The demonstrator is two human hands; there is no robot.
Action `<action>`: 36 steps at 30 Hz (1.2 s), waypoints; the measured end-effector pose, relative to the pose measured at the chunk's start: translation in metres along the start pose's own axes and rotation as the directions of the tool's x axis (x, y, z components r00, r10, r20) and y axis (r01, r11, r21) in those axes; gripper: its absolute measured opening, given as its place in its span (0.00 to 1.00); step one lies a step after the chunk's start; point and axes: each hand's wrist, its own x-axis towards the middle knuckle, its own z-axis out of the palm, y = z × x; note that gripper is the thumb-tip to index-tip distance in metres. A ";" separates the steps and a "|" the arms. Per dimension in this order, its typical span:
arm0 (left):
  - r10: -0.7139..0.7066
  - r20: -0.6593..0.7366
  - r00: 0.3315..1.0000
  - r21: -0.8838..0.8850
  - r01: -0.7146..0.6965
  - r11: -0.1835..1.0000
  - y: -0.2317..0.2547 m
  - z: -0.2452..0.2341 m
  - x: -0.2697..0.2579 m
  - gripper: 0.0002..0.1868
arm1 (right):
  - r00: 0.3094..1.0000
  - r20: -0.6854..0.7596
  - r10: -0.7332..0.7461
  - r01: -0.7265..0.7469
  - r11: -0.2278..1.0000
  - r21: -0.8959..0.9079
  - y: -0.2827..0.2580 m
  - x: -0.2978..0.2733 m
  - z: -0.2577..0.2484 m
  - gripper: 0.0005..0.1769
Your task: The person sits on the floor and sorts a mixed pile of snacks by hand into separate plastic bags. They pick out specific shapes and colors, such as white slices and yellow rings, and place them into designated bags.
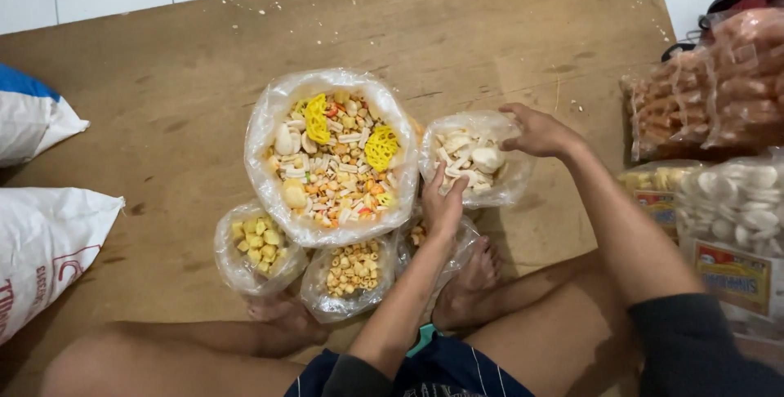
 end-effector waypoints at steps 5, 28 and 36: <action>-0.105 0.030 0.994 0.004 0.105 0.994 -0.031 0.010 0.034 0.32 | 0.999 0.011 -0.036 0.036 0.998 0.048 -0.020 -0.007 0.017 0.39; 0.181 0.300 0.937 0.199 -0.247 0.948 0.039 -0.051 -0.011 0.53 | 0.987 -0.114 -0.112 0.102 0.990 -0.094 -0.006 0.024 0.032 0.21; 0.274 0.253 0.928 0.354 -0.352 0.867 0.029 -0.054 0.009 0.47 | 0.960 -0.273 -0.052 0.027 0.995 -0.093 -0.025 -0.017 0.008 0.46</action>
